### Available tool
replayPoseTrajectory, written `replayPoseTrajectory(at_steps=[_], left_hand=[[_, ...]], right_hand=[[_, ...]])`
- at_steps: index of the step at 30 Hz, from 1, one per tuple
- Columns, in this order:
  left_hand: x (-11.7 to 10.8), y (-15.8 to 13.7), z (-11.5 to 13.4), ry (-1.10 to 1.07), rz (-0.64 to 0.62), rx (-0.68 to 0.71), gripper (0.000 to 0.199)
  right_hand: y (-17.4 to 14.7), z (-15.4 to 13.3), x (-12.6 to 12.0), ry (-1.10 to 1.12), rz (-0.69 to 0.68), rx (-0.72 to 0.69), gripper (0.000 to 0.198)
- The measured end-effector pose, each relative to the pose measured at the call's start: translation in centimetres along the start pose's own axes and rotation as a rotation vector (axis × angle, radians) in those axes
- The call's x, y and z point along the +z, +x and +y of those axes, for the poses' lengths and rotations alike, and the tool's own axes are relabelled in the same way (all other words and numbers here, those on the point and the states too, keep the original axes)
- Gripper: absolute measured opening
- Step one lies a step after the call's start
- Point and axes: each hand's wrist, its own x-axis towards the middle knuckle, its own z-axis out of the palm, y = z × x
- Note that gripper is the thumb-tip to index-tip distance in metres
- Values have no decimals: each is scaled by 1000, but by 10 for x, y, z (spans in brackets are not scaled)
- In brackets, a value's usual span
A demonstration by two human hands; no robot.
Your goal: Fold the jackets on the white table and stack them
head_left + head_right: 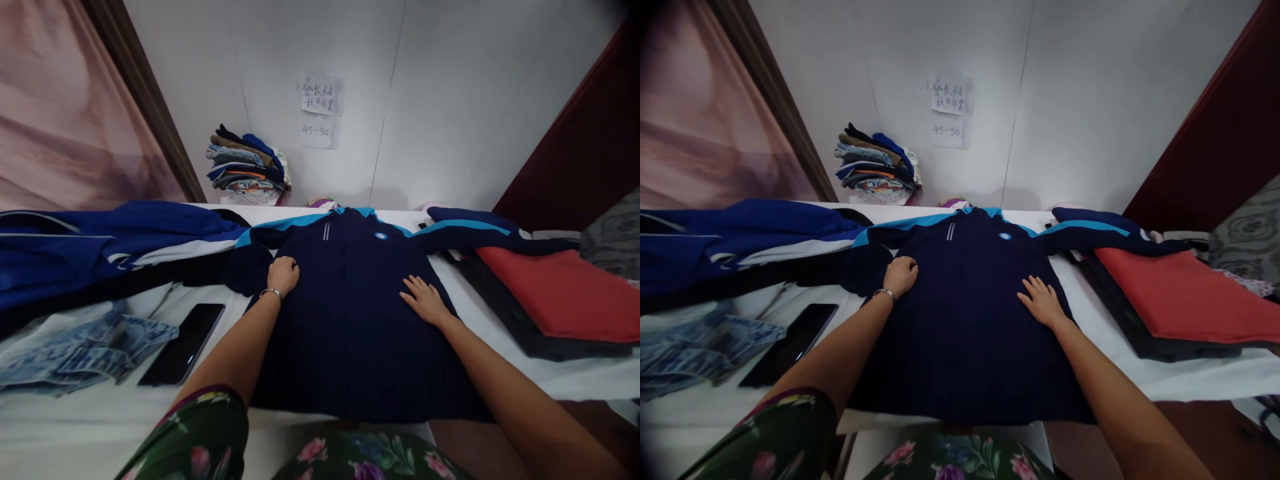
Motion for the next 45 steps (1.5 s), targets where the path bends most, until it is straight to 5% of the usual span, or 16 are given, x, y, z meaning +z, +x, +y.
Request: replayPoseTrajectory(at_steps=[12,20,25,28,33,40,45], left_hand=[[5,3,-4,-25,-54,5,34],[-7,-17,-11,-27,-145,161,38],[-26,-51,-23,123,-67,90,40],[-37,-67,-31,203,-30,-32,48],[-52,-77,-35,295,-52,-155,54],[-59,-70,-37,347,-124,-150,42],[-49,-56,-22,224,-3,21,43]], right_hand=[[-56,63,-6,-40,-27,195,59],[-78,90,-5,-60,-10,202,55],[-71,58,-24,-75,35,262,58],[-72,13,-30,-3,115,52,58],[-83,-49,-16,102,-52,-277,58],[-87,-54,-6,81,-104,-294,64],[-89,-52,-3,135,-85,-302,61]])
